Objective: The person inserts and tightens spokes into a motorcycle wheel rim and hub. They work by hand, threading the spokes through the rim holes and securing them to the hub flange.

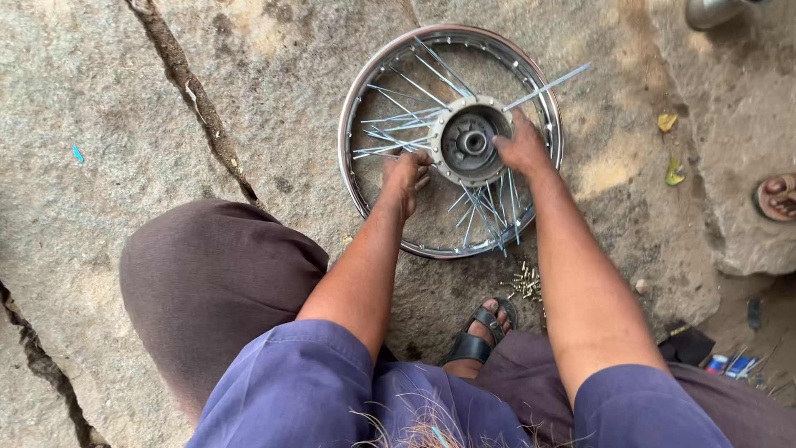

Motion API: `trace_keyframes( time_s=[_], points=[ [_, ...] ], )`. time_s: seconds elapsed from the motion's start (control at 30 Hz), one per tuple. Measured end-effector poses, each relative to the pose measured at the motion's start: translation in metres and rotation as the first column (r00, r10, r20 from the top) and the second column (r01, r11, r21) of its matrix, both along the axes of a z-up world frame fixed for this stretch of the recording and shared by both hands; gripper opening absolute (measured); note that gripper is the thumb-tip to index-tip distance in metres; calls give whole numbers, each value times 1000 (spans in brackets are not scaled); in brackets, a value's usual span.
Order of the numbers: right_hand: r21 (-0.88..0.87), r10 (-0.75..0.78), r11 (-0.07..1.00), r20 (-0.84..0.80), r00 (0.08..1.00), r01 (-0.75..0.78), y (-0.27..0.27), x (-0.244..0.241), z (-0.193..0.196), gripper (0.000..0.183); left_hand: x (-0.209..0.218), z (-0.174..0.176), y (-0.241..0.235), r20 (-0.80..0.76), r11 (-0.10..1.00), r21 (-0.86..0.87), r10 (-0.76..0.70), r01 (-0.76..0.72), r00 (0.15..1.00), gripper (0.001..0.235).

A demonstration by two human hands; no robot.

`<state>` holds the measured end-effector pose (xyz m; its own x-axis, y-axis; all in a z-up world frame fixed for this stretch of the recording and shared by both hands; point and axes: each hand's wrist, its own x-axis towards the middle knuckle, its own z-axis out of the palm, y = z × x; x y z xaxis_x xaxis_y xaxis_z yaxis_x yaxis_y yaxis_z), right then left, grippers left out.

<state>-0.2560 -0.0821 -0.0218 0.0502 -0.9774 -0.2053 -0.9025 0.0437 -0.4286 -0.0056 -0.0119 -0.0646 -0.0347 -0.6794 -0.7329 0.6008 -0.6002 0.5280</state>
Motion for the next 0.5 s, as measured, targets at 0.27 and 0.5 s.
trace_keyframes(
  time_s=[0.27,0.5],
  points=[
    [109,-351,919,-212,912,379,40,55,42,65,8,25,-18,-29,974,103,205,-201,978,105],
    [241,-176,958,77,981,153,15,52,55,66,4,50,18,187,940,280,144,-193,972,105]
  ],
)
